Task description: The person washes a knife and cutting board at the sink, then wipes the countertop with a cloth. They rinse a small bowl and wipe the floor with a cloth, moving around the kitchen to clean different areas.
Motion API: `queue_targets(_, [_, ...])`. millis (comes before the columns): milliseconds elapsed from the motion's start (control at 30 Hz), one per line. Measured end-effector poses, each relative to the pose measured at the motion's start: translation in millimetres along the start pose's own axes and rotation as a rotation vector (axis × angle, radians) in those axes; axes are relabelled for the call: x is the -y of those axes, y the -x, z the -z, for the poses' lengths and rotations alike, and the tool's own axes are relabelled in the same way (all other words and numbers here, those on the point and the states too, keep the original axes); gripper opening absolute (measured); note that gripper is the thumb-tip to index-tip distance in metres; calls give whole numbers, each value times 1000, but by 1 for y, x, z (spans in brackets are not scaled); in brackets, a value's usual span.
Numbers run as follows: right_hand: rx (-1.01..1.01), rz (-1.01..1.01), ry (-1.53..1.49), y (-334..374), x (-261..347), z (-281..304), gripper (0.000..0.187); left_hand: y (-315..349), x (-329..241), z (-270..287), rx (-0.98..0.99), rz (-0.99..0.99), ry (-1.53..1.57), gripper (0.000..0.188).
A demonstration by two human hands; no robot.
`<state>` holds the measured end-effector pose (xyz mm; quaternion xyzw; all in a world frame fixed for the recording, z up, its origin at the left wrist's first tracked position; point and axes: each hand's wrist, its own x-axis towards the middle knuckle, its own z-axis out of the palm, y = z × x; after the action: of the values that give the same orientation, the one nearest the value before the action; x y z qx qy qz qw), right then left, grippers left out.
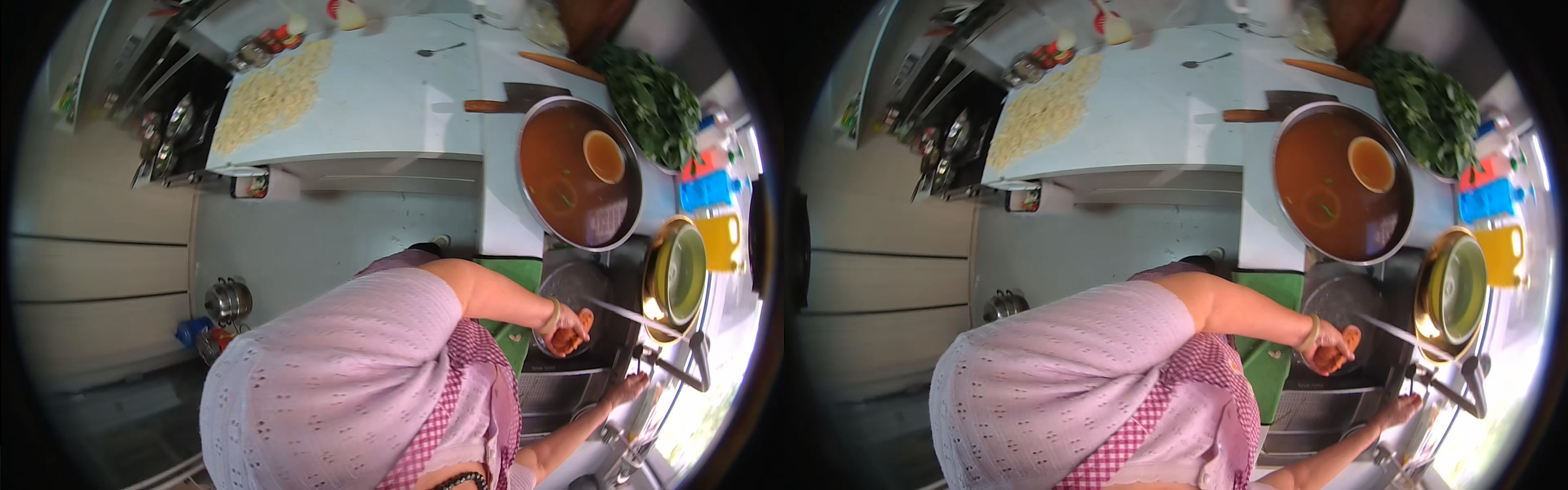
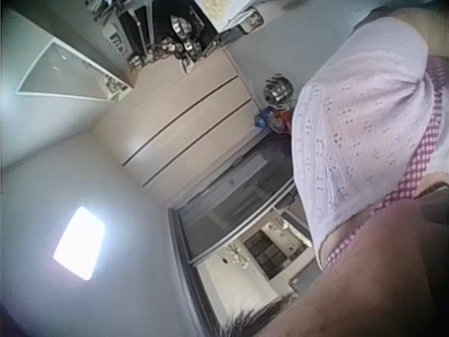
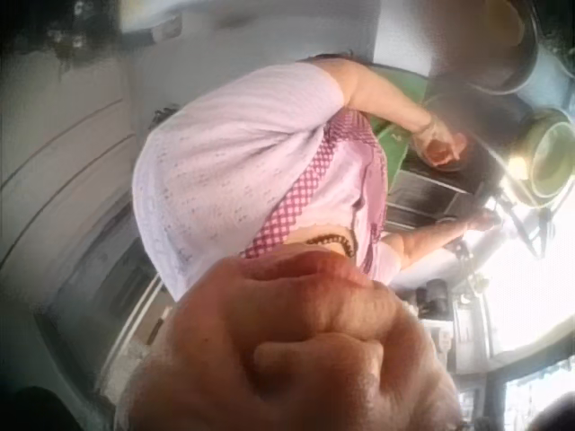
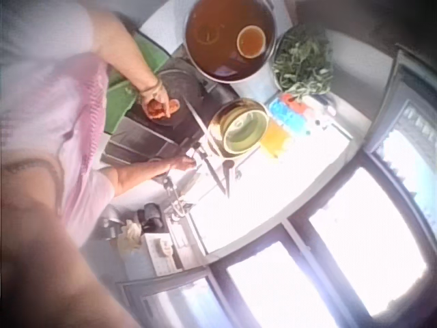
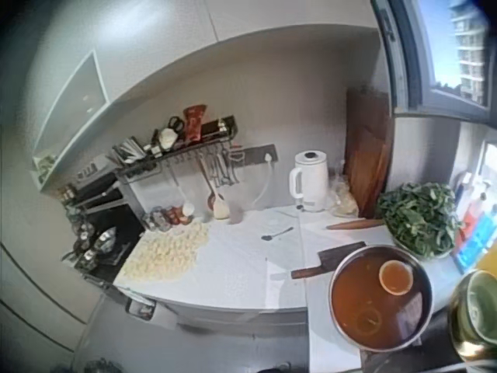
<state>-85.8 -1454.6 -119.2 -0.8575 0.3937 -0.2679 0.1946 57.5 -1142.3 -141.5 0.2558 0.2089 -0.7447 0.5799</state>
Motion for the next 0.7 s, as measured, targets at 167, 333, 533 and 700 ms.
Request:
queue_targets(167, [-216,-8,197,5,20,14,37,-17,3,-9,143,-88,35,15])
queue_targets(333, [870,-471,-1199,99,137,-21,80,-13,0,-23,310,-17,13,8])
queue_targets(533, [809,-501,-1446,107,117,-54,54,0,8,-41,324,55,1,6])
queue_targets(700, [707,-353,-1140,99,114,-65,35,-14,-1,-33,148,123,-158,14])
